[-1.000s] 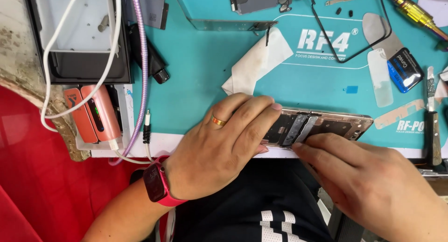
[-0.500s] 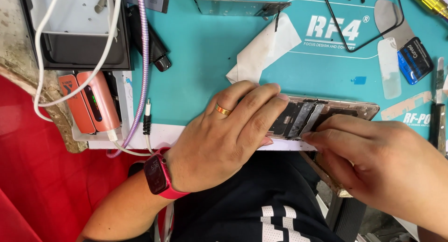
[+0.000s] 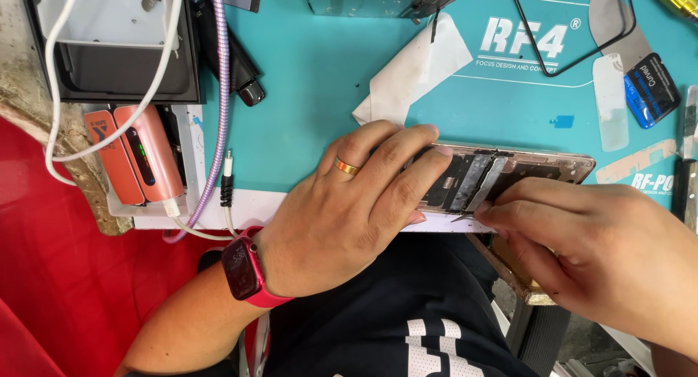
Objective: Technician uses tweezers and fingers to disassemble or repair internal components of a smartphone on a dedicated repair mat.
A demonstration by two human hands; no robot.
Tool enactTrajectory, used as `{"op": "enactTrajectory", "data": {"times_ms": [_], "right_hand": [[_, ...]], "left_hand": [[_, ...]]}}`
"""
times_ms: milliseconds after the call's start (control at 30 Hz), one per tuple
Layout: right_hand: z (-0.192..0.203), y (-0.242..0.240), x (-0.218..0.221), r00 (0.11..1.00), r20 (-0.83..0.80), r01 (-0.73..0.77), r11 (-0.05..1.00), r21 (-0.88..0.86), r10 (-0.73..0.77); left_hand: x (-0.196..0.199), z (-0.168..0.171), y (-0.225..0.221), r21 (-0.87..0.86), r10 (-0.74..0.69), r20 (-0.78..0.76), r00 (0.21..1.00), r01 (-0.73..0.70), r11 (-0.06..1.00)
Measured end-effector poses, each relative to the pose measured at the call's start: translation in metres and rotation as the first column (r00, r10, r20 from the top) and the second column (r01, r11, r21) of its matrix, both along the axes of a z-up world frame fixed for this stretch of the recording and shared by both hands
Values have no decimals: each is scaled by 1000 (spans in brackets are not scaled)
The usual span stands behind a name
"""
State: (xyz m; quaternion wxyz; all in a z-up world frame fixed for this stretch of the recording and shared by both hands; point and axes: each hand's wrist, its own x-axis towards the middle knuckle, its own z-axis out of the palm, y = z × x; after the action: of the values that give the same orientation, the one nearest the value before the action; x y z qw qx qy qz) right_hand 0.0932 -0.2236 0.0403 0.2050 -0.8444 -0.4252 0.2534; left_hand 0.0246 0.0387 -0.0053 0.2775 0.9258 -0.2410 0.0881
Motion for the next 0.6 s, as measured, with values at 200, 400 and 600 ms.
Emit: {"op": "enactTrajectory", "data": {"times_ms": [200,400,600], "right_hand": [[-3,-7,-15,954,267,-158,985,72,134],[-14,-20,-29,924,369,-109,994,-12,105],[-14,-11,-28,928,368,-81,996,34,63]], "left_hand": [[1,0,0,-7,23,-26,999,-23,1000],[1,0,-2,-12,33,-37,999,-33,999],[1,1,-3,9,41,-32,999,-40,999]]}}
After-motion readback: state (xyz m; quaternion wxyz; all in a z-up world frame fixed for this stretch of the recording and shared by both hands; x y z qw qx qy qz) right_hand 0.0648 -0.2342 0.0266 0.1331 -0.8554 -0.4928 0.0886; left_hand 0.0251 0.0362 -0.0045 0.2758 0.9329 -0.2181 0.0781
